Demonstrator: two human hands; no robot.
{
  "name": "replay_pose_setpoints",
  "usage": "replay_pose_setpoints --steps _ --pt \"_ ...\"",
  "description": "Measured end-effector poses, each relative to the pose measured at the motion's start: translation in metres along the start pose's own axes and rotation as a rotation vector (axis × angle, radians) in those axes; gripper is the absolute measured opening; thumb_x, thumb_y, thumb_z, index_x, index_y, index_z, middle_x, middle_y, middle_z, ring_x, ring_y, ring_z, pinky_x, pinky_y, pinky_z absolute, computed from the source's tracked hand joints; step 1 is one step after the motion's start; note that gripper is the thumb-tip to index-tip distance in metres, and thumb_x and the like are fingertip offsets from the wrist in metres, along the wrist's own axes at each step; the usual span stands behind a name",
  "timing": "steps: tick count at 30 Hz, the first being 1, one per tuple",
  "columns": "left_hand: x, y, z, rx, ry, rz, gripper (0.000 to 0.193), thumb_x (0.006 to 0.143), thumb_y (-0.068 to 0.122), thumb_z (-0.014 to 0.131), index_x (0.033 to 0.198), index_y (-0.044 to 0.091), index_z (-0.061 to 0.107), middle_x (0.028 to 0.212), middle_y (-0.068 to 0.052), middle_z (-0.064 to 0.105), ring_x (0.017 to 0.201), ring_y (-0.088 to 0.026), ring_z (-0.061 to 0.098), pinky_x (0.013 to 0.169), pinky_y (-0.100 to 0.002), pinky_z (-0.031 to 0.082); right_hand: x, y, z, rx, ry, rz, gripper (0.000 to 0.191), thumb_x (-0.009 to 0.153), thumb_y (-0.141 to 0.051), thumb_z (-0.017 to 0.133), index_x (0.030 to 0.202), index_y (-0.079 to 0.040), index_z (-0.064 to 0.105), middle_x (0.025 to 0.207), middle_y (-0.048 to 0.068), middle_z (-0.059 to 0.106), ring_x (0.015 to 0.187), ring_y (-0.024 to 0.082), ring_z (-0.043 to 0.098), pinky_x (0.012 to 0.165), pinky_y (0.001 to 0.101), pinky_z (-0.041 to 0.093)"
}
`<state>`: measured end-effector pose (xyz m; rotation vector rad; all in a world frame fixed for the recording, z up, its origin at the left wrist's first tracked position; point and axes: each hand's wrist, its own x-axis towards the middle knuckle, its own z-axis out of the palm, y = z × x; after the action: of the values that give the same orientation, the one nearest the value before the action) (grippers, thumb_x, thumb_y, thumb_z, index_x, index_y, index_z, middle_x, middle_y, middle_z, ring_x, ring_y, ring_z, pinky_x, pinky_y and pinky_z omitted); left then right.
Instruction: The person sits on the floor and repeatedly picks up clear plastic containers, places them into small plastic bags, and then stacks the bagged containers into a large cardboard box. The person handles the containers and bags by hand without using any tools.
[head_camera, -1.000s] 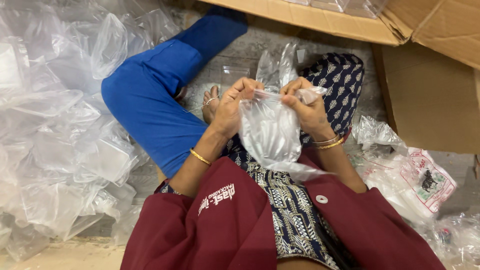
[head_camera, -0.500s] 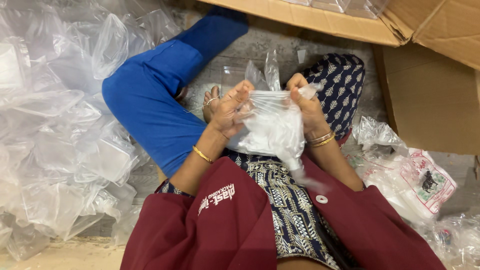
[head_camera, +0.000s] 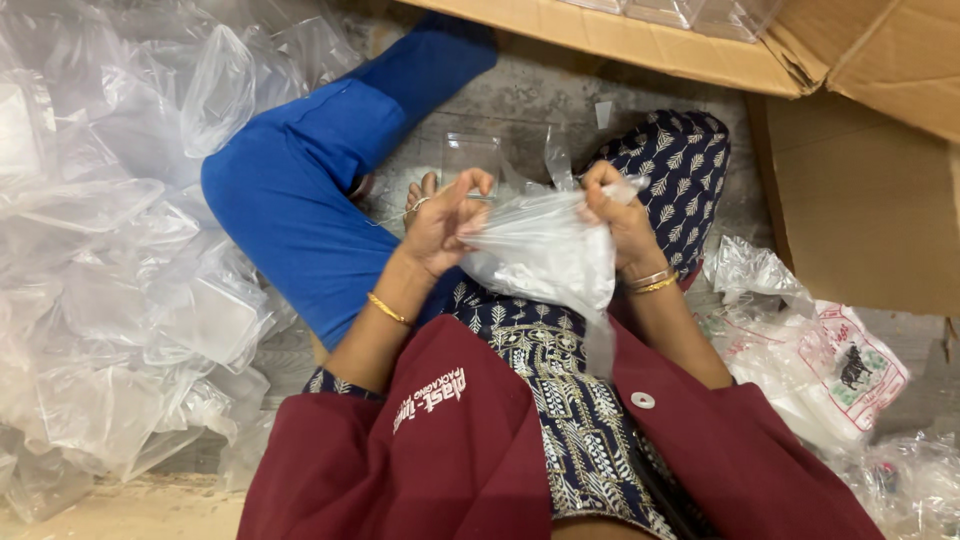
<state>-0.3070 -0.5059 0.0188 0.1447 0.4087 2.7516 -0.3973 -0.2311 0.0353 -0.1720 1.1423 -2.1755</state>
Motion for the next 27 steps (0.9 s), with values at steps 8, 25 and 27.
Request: replay_pose_setpoints --steps 8,25,27 --pt "-0.003 0.000 -0.066 1.189 0.542 -0.079 0.038 0.085 0.003 0.064 0.123 0.009 0.064 0.080 -0.005 0.048 0.068 -0.015 0.043 0.059 -0.031 0.034 0.028 0.027 -0.019 -0.827 0.052 -0.195 0.020 0.084 -0.004 0.068 0.100 -0.009 0.057 0.088 -0.004 0.058 0.075 0.008 0.056 0.064 0.0252 0.049" --pt "0.053 0.016 -0.089 0.652 1.046 0.022 0.022 0.097 0.012 0.054 0.109 0.004 0.070 0.094 -0.015 0.070 0.079 -0.028 0.068 0.069 -0.042 0.051 0.110 0.095 -0.018 -0.769 0.429 0.231 0.015 0.094 -0.007 0.052 0.093 -0.005 0.066 0.076 0.007 0.061 0.065 0.016 0.054 0.060 0.0321 0.044" --pt "0.052 0.014 -0.076 1.025 1.207 -0.093 0.025 0.097 0.016 0.054 0.116 0.006 0.066 0.102 -0.019 0.069 0.090 -0.035 0.066 0.076 -0.048 0.048 0.107 0.091 -0.006 -0.869 0.433 0.284 0.017 0.092 -0.011 0.053 0.093 -0.008 0.070 0.076 0.008 0.069 0.068 0.017 0.064 0.064 0.0316 0.050"
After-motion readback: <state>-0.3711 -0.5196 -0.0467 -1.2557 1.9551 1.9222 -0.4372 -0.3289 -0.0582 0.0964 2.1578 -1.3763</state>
